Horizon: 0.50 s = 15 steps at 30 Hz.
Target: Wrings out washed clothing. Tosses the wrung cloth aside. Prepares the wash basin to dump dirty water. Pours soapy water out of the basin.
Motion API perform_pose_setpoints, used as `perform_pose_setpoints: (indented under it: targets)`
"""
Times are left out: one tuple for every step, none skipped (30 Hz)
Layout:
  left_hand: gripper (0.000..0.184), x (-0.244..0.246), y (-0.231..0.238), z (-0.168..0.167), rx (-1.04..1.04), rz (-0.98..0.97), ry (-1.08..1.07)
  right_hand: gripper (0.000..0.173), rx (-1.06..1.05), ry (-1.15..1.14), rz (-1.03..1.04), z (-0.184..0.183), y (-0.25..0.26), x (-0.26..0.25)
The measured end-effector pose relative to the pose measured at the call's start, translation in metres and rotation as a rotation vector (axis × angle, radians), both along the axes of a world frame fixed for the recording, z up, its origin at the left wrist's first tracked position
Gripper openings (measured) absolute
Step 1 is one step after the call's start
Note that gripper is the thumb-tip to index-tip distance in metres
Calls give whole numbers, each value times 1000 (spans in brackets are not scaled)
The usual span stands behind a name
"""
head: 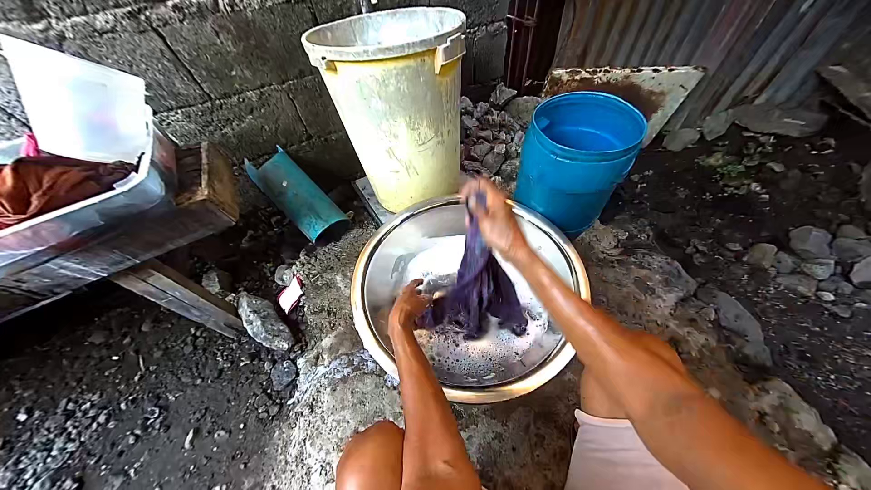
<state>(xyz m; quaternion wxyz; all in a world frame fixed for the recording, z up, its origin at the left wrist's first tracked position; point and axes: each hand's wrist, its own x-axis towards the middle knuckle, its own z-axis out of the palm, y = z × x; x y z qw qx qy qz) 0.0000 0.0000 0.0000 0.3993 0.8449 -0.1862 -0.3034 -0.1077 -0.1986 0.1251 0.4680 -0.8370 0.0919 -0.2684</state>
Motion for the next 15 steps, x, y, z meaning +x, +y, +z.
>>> perform_pose_setpoints:
  targets:
    - [59,-2,-2,-2,10,-34,3,30,77,183,6,-66,6,-4]
    - [58,-5,-3,-2,11,-75,6,32,166,356,1,-114,10,-7]
    - [60,-7,-3,0,0,-118,22,35,256,465,-14,-140,13,-9]
    - [65,-8,-4,3,-5,-159,36,34,328,497,-40,-141,16,-10]
    - [73,-11,-3,5,9,-195,41,33,370,486,-52,-125,19,-8]
    - [83,-14,-4,5,26,-228,37,32,387,444,-43,-99,21,-5]
    - [96,-18,-7,3,33,-259,24,31,372,368,-23,-71,19,0]
    - [108,-21,-13,1,22,-290,-1,31,333,254,0,-38,16,5]
    - [121,-24,-21,-1,-15,-299,-20,29,312,111,17,-3,15,9]
    - [131,-26,-32,-6,-67,-273,-47,28,321,-46,23,31,14,17]
    - [138,-29,-43,-13,-119,-211,-88,26,350,-177,41,66,16,20]
    - [143,-32,-53,-21,-156,-128,-153,24,392,-297,61,99,22,19]
    - [148,-35,-61,-29,-168,-43,-230,22,434,-397,82,128,30,16]
    - [152,-39,-68,-34,-166,39,-297,21,478,-481,96,153,40,11]
    - [154,-44,-72,-37,-165,105,-344,20,528,-552,108,173,50,7]
